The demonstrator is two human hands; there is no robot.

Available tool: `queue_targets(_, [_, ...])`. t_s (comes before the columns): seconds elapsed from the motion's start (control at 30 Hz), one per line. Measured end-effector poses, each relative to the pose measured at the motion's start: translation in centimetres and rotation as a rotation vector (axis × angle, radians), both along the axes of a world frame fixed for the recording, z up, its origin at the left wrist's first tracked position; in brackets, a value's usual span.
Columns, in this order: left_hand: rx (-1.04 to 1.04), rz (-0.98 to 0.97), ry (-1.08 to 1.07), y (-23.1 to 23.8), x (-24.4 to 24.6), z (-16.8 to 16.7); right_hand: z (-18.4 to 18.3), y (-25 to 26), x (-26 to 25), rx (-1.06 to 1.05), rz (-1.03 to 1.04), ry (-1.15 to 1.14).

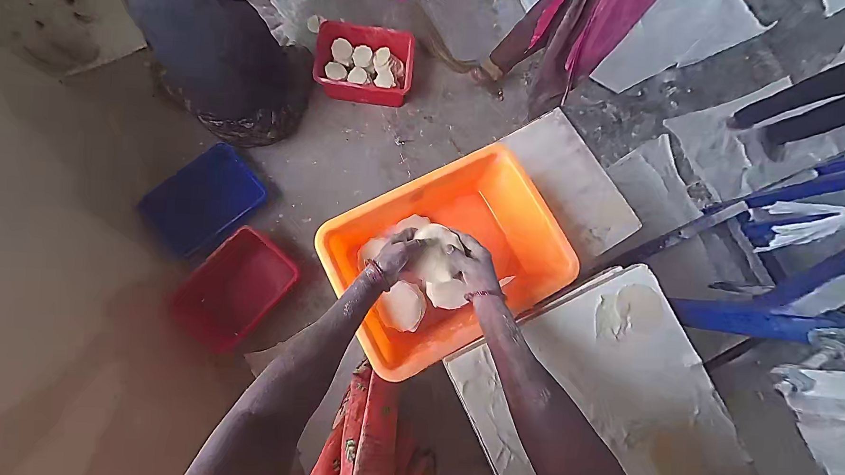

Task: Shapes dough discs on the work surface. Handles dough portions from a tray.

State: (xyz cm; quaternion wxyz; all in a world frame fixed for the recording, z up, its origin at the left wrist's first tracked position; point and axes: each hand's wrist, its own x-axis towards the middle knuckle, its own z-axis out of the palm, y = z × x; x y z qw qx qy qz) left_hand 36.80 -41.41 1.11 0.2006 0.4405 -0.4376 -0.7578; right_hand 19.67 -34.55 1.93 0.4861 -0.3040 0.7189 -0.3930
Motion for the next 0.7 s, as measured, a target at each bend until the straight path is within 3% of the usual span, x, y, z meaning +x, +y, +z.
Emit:
queue_targets(0.13, [-0.240,-0.143,-0.359,-4.3,-1.2,-4.9,-5.4,-4.7,1.1,0.089,-0.101,0.048])
queue_targets(0.2, [-0.380,-0.265,-0.578,-6.1,-2.4,-7.8,-6.9,-6.6,1.4,0.126,-0.050,0.146])
queue_targets(0.3, [-0.261,-0.484,-0.876,-8.3,-4.1,-4.4,-6.5,-8.8,2.2,0.246,0.055,0.270])
queue_targets(0.4, [-0.289,-0.526,-1.068,-7.2,-4.9,-0.9,-3.6,-7.2,2.3,0.222,0.086,0.306])
queue_targets(0.47, [-0.313,-0.488,-1.129,-5.9,-4.9,1.1,-0.1,-2.5,1.3,0.007,0.020,0.285])
queue_targets(0.57, [-0.386,-0.435,-1.071,-2.3,-4.4,5.3,5.3,9.5,-1.0,-0.315,-0.122,0.385])
queue_targets(0.63, [-0.455,-0.413,-0.986,1.6,-4.1,8.7,8.0,19.2,-3.2,-0.374,-0.179,0.512])
queue_targets(0.7, [-0.512,-0.447,-0.868,7.6,-4.0,10.8,9.9,30.1,-5.0,-0.215,-0.255,0.671])
